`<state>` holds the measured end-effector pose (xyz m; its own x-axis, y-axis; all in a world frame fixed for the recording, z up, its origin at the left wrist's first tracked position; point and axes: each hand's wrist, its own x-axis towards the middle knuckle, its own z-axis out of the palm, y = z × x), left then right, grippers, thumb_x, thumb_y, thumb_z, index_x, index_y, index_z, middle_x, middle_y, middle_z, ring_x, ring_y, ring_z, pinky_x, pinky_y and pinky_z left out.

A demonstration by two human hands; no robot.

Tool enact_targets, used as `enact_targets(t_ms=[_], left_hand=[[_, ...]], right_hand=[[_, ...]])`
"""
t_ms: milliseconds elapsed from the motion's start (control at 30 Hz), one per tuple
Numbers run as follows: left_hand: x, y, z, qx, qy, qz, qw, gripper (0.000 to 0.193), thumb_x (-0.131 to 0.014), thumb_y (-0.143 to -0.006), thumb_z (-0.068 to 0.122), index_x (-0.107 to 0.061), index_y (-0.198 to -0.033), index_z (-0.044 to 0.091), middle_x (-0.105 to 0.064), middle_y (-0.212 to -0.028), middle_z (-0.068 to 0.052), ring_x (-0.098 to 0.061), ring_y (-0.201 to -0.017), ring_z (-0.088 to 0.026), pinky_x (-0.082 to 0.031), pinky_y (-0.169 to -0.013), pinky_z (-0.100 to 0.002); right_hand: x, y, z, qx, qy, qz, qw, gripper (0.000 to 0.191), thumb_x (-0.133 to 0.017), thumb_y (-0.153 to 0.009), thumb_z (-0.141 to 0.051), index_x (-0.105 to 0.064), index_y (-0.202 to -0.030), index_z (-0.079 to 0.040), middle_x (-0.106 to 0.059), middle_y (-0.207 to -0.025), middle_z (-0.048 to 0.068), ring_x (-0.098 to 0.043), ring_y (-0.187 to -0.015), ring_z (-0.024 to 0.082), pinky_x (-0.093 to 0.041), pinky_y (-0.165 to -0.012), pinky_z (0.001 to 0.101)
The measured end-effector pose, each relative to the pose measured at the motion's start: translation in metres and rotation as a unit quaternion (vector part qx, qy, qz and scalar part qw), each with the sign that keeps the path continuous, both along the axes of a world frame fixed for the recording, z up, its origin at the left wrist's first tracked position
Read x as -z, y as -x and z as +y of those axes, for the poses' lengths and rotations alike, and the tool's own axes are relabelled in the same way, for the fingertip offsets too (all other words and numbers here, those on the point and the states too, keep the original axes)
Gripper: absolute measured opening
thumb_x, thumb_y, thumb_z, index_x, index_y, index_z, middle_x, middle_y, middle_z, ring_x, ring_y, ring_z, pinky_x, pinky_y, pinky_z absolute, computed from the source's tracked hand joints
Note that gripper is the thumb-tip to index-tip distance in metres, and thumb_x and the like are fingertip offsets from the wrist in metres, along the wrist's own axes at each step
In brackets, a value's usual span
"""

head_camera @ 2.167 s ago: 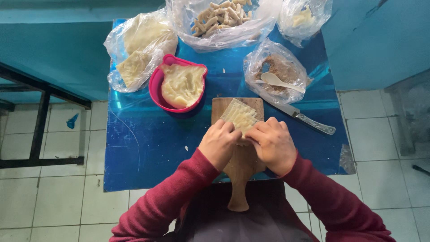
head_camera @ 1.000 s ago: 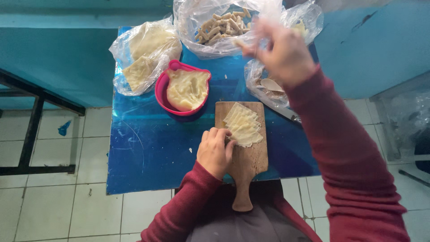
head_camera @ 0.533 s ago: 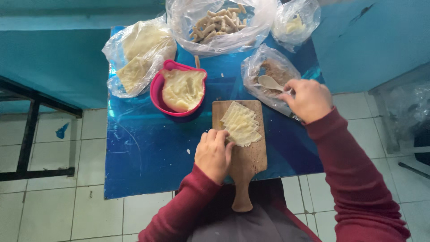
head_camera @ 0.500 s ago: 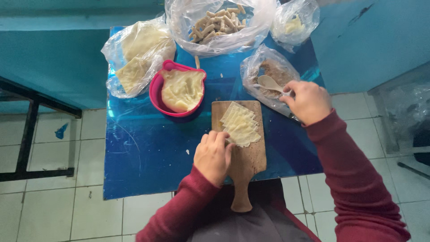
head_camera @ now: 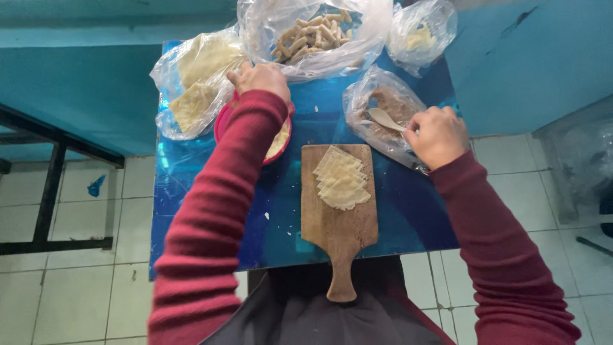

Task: The person sits at a table wrapping dumplings. They place a square wrapper on a wooden board, spoon filling from a pink bowl onto it, fold the wrapper over the filling and press the edges closed, then set the folded dumpling on the board with others.

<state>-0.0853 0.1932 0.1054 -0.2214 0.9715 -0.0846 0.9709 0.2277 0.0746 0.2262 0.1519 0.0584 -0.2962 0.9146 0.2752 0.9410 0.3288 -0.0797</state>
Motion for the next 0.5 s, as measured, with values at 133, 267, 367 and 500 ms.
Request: enact_targets(t_ms=[133, 267, 367, 500], left_hand=[[-0.003, -0.008, 0.011, -0.089, 0.034, -0.03, 0.995, 0.023, -0.081, -0.078, 0.023, -0.084, -0.1, 0.019, -0.077, -0.117, -0.007, -0.051, -0.134, -0.035, -0.024, -0.119, -0.056], [-0.012, -0.01, 0.015, -0.089, 0.104, -0.057, 0.989, 0.039, -0.088, -0.07, 0.025, -0.08, -0.106, 0.015, -0.073, -0.121, -0.01, -0.051, -0.134, -0.037, -0.02, -0.12, -0.054], [-0.017, -0.018, 0.01, -0.068, 0.068, -0.067, 0.993, 0.046, -0.078, -0.076, 0.037, -0.072, -0.115, 0.014, -0.068, -0.122, -0.014, -0.056, -0.126, -0.037, -0.022, -0.116, -0.058], [-0.021, -0.019, 0.007, 0.007, 0.034, -0.143, 0.989, 0.05, -0.067, -0.086, 0.044, -0.074, -0.119, 0.007, -0.071, -0.119, -0.02, -0.068, -0.112, -0.038, -0.052, -0.101, -0.047]], right_hand=[[-0.006, 0.008, -0.001, 0.02, 0.019, -0.016, 0.999, 0.021, -0.081, -0.083, -0.036, -0.076, -0.083, -0.016, -0.071, -0.091, 0.008, -0.063, -0.099, 0.033, -0.048, -0.084, 0.0503], [-0.007, 0.014, 0.0, 0.012, -0.006, -0.024, 1.0, 0.012, -0.08, -0.081, -0.028, -0.075, -0.084, -0.017, -0.073, -0.093, 0.006, -0.063, -0.1, 0.032, -0.048, -0.085, 0.0491], [-0.01, 0.015, 0.002, 0.0, 0.005, 0.012, 1.0, 0.017, -0.08, -0.08, -0.023, -0.074, -0.093, -0.015, -0.074, -0.092, 0.005, -0.064, -0.097, 0.033, -0.048, -0.085, 0.0494], [-0.017, 0.012, 0.006, -0.025, 0.012, 0.098, 0.995, 0.012, -0.078, -0.086, -0.021, -0.075, -0.094, -0.012, -0.072, -0.092, 0.011, -0.068, -0.088, 0.035, -0.052, -0.08, 0.0475]])
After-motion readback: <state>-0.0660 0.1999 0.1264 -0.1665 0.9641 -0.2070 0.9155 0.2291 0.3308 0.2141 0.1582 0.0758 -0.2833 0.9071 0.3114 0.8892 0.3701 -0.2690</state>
